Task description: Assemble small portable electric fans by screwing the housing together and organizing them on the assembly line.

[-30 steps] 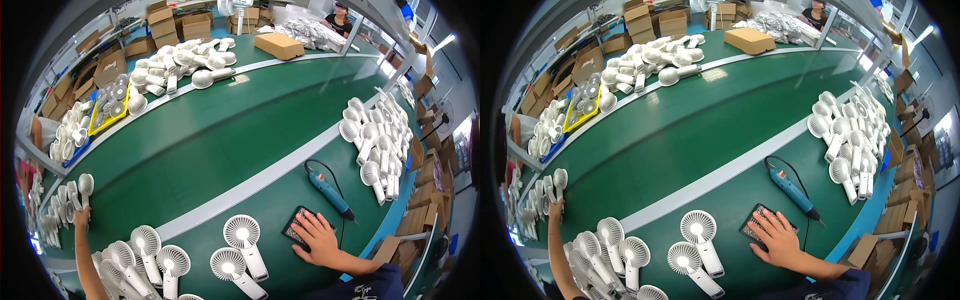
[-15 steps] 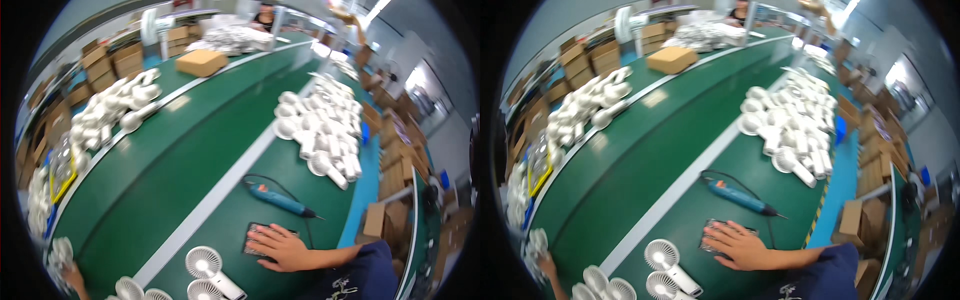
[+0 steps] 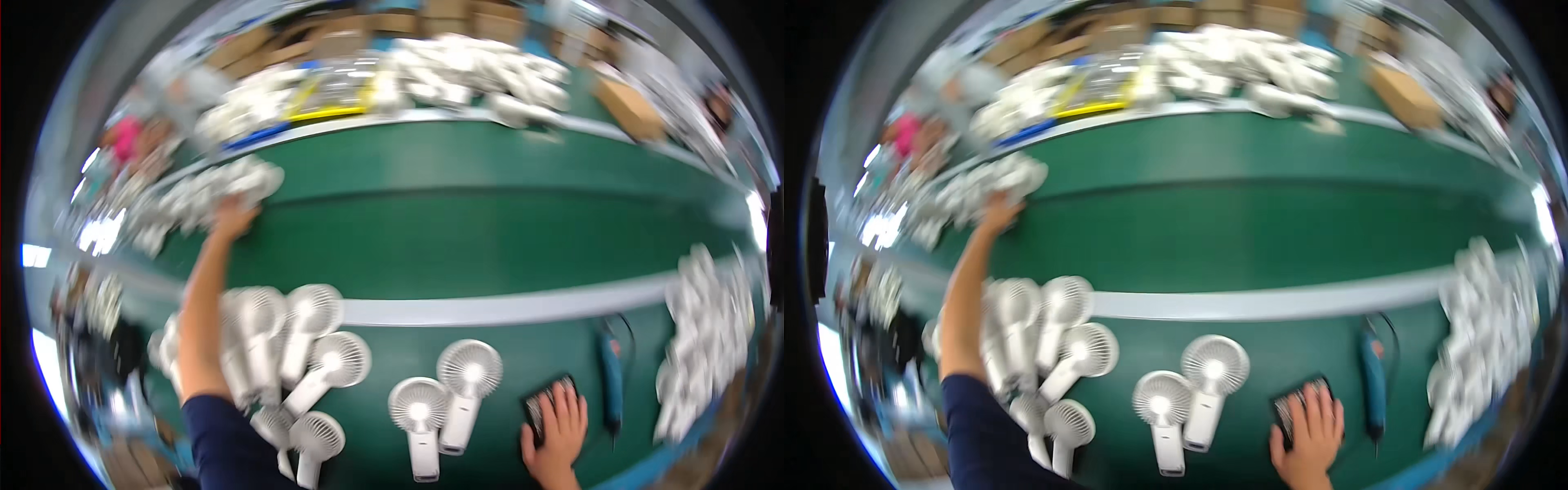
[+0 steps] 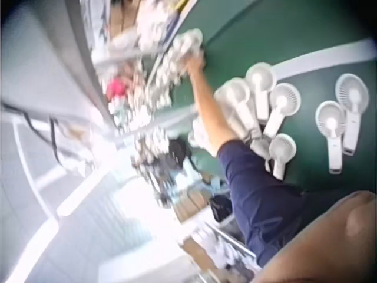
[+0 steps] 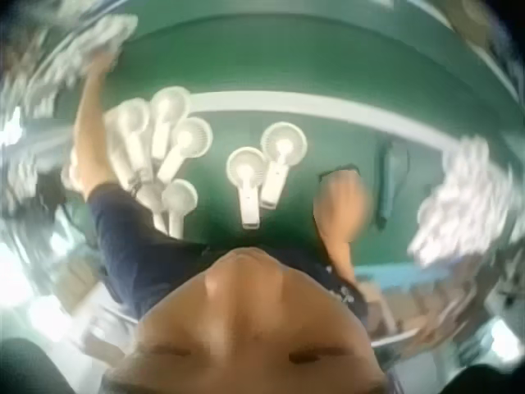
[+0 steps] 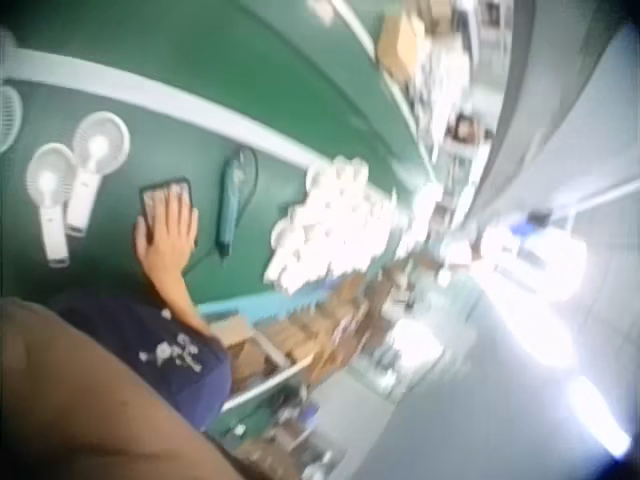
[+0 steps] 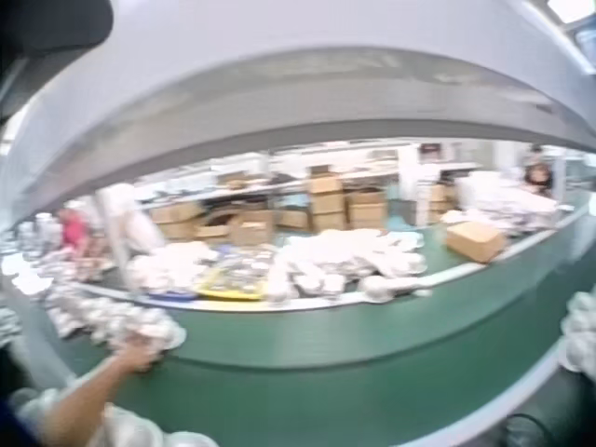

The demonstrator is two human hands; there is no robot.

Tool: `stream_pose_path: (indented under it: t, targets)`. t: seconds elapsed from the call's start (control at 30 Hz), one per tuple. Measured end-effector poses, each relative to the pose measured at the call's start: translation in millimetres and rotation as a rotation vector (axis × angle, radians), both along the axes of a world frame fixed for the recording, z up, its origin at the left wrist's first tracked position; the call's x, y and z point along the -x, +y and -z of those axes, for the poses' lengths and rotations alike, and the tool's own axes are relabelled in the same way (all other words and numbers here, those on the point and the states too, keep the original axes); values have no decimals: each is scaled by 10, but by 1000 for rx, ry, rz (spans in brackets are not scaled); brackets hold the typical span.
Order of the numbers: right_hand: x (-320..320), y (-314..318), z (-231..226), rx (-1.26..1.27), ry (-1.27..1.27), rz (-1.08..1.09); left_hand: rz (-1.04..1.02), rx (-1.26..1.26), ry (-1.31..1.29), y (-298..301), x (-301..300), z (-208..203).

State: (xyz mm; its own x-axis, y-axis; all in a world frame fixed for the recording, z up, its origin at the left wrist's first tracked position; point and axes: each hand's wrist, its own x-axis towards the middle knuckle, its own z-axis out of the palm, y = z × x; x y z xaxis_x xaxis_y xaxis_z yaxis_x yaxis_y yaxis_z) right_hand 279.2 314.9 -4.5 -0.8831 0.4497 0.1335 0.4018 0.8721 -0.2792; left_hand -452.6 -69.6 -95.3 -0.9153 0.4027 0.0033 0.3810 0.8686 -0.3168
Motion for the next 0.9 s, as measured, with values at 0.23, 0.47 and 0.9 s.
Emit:
stream_pose_path:
  t: [0.23, 0.47, 0.9]
  targets:
    - [122, -51, -29, 7, -7, -85, -383, -121, -322, 366, -679, -924]
    - [61, 1, -36, -39, -8, -69, -171, -201, -224, 774, -954, -825]
    - [122, -41, -32, -69, -28, -70, -229, -366, -45, 1163, -1451, -737]
